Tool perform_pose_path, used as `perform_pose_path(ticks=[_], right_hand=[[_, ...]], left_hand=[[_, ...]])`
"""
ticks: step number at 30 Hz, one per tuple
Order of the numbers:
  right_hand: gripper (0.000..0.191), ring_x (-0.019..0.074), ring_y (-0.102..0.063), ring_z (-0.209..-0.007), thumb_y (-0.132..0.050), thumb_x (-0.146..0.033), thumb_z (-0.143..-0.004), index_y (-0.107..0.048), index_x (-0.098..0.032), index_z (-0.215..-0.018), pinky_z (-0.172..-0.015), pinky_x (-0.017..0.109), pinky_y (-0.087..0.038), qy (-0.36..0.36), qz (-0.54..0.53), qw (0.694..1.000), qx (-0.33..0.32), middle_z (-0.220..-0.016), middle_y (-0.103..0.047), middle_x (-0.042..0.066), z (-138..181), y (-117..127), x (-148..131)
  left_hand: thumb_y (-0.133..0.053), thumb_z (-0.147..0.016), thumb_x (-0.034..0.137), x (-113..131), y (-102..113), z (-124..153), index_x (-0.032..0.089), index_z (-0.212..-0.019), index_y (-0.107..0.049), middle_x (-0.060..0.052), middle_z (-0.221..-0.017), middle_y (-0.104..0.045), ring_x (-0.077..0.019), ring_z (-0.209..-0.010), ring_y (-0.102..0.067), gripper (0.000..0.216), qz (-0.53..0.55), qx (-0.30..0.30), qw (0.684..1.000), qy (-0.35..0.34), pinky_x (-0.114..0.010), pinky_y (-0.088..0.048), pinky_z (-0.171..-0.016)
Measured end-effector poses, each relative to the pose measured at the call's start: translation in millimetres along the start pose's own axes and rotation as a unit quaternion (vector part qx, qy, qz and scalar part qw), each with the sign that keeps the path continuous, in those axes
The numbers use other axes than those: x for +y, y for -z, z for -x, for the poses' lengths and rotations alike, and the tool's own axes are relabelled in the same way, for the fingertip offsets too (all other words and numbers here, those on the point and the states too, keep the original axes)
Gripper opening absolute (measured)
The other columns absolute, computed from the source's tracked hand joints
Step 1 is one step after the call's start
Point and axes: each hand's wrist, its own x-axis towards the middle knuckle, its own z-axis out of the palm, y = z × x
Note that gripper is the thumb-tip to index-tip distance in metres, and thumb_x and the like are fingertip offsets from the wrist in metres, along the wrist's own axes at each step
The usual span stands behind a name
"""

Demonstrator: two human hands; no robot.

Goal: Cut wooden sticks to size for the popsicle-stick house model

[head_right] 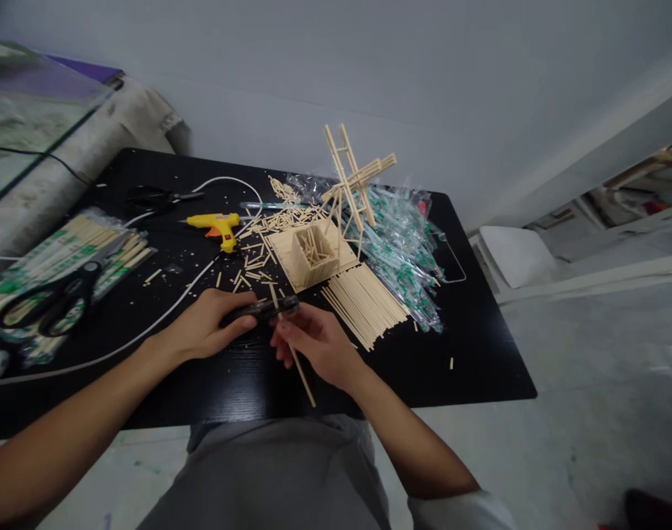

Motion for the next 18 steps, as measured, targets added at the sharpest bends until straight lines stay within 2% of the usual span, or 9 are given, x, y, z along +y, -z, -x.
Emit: perform_pose_path(ticks=[2,5,7,11,18], right_hand=[[0.039,0.0142,-0.072,-0.079,-0.092,-0.041,-0.082,-0.066,-0.023,-0.106,-0.068,0.027,-0.062,0.050,0.046,0.997,0.040,-0.100,-0.073,0.002,3.2,2.1,-2.7],[0.053,0.0146,-0.075,-0.086,-0.096,-0.026,-0.076,-0.064,-0.030,-0.118,-0.074,0.030,-0.067,0.086,0.064,0.993,0.057,-0.125,-0.070,0.002,7.0,4.3,-7.8],[0.049,0.0154,-0.077,-0.085,-0.092,-0.023,-0.080,-0.067,-0.031,-0.121,-0.074,0.032,-0.069,0.072,0.071,0.995,0.018,-0.121,-0.072,0.002,7.5,5.2,-11.3],[0.040,0.0175,-0.079,-0.080,-0.089,-0.019,-0.083,-0.074,-0.026,-0.120,-0.070,0.031,-0.069,0.040,0.044,0.998,-0.034,-0.089,-0.077,-0.001,3.7,6.4,-15.3],[0.043,0.0157,-0.080,-0.075,-0.091,-0.016,-0.078,-0.078,-0.025,-0.117,-0.068,0.029,-0.070,0.019,0.007,1.000,-0.018,-0.091,-0.080,-0.001,1.6,5.3,-15.7]], left_hand=[[-0.044,-0.103,0.056,-1.2,-0.1,-0.9,0.019,-0.084,-0.065,-0.002,-0.069,-0.067,-0.0167,-0.058,-0.060,0.047,0.001,-0.003,1.000,0.000,-0.030,-0.041,-0.059],[-0.040,-0.106,0.055,-1.7,-1.2,-2.0,0.020,-0.078,-0.062,0.000,-0.062,-0.062,-0.0156,-0.053,-0.055,0.050,0.005,-0.011,1.000,-0.016,-0.030,-0.038,-0.056],[-0.037,-0.107,0.054,-0.8,-2.0,-2.3,0.020,-0.077,-0.062,0.000,-0.061,-0.059,-0.0152,-0.052,-0.053,0.052,0.010,-0.025,0.999,-0.024,-0.031,-0.037,-0.056],[-0.034,-0.109,0.054,1.7,-2.5,-1.6,0.018,-0.081,-0.065,0.001,-0.061,-0.057,-0.0149,-0.052,-0.053,0.055,0.020,-0.049,0.998,-0.017,-0.030,-0.036,-0.055],[-0.034,-0.110,0.055,3.8,-2.4,-1.0,0.019,-0.076,-0.063,0.002,-0.058,-0.053,-0.0134,-0.049,-0.047,0.057,0.018,-0.053,0.998,-0.005,-0.030,-0.033,-0.054]])
